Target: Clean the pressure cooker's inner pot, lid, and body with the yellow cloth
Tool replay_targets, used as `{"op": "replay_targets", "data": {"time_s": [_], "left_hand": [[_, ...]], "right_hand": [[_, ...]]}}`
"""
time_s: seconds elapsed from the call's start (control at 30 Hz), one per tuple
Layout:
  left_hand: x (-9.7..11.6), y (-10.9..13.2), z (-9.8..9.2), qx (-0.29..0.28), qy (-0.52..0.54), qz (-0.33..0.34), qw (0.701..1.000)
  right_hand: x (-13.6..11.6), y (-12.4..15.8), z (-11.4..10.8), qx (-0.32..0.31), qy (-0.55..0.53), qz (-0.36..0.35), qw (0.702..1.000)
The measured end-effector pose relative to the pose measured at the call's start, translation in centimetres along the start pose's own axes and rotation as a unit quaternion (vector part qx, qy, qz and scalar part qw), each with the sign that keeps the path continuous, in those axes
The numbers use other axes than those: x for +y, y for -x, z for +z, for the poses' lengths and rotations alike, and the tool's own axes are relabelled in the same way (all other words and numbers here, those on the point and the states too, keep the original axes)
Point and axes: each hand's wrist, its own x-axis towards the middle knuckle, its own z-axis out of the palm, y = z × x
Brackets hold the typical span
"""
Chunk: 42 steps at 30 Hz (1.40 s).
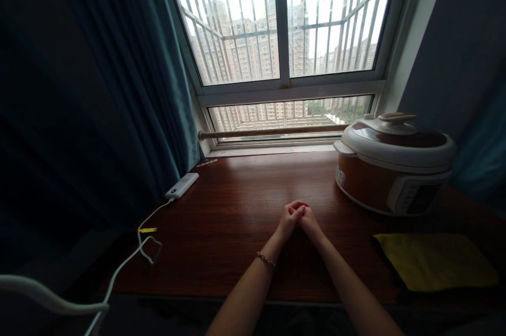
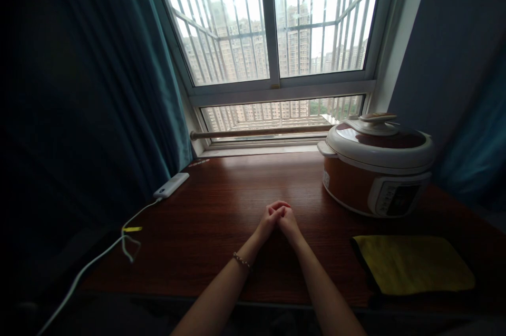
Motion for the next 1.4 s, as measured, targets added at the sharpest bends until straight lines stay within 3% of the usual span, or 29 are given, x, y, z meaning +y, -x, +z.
{"op": "replay_targets", "data": {"time_s": [1.4], "left_hand": [[0.65,0.14,0.24,0.005,-0.001,-0.002,1.0]], "right_hand": [[-0.82,0.24,-0.15,-0.001,0.006,0.013,1.0]]}}
